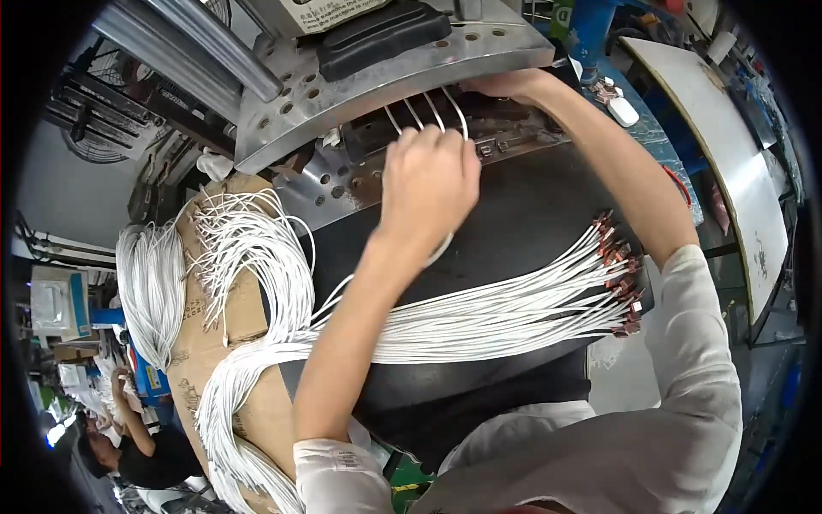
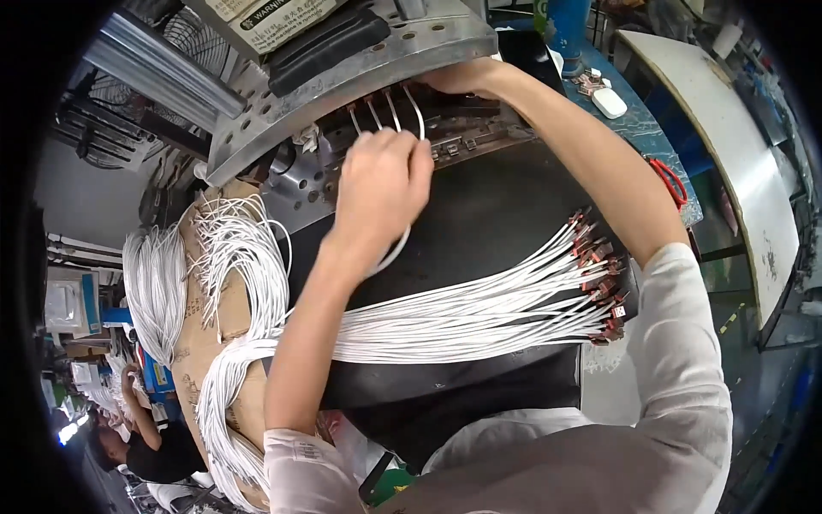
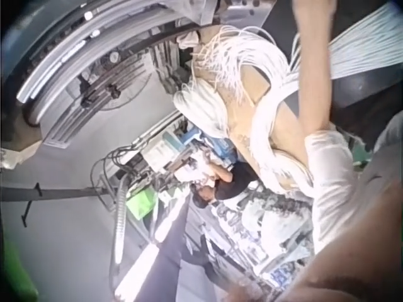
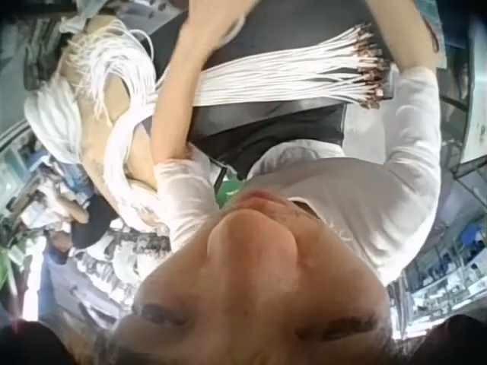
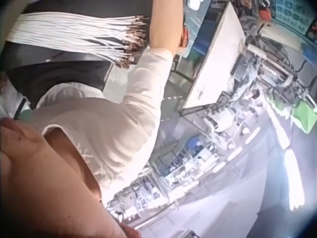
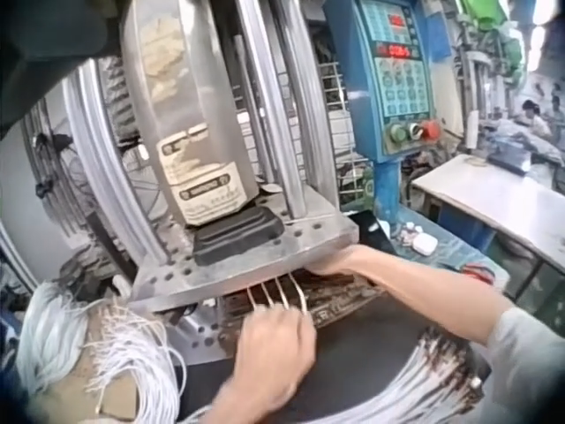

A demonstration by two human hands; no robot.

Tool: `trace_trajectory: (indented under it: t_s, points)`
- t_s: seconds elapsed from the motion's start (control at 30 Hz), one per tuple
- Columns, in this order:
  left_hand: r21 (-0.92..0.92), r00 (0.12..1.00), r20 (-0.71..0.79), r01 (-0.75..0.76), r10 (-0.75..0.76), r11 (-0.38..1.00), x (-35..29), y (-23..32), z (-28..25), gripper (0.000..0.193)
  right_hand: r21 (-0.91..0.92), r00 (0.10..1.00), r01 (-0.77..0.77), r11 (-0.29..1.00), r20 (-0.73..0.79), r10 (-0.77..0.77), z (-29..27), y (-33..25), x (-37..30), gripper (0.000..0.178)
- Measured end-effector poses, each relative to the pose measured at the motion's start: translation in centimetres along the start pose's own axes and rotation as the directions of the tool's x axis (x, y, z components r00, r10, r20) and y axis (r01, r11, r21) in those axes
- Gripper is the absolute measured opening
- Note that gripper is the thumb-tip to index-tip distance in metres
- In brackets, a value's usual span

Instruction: The person assembles wire harnesses by hand, aligning individual wires with connectors, then securing the connectors using a press machine.

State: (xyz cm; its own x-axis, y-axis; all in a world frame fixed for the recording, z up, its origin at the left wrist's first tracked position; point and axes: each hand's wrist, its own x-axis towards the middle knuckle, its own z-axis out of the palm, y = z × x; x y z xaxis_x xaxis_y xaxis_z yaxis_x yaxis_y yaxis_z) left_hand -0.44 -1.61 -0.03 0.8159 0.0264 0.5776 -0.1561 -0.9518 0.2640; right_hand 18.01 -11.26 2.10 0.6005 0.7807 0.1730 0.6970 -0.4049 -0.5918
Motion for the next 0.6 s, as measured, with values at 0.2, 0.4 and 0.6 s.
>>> trace_trajectory:
  t_s: [0.2,0.4,0.6]
  points:
    - [0.15,0.951,0.203,0.207,-0.235,0.967,1.1,-2.7,-0.6,0.03,-0.414,0.986,0.127,0.902,-0.048,-0.161,-0.5,2.6,2.7,0.041]
    - [0.159,0.903,0.263,0.308,-0.341,0.938,2.4,-3.6,-0.3,0.031,-0.523,0.945,0.196,0.829,-0.125,-0.302,1.4,4.8,3.2,0.051]
    - [0.131,0.898,0.312,0.283,-0.31,0.95,0.7,-5.0,0.0,0.039,-0.24,0.978,0.194,0.951,-0.031,-0.208,0.4,-3.1,1.0,0.045]
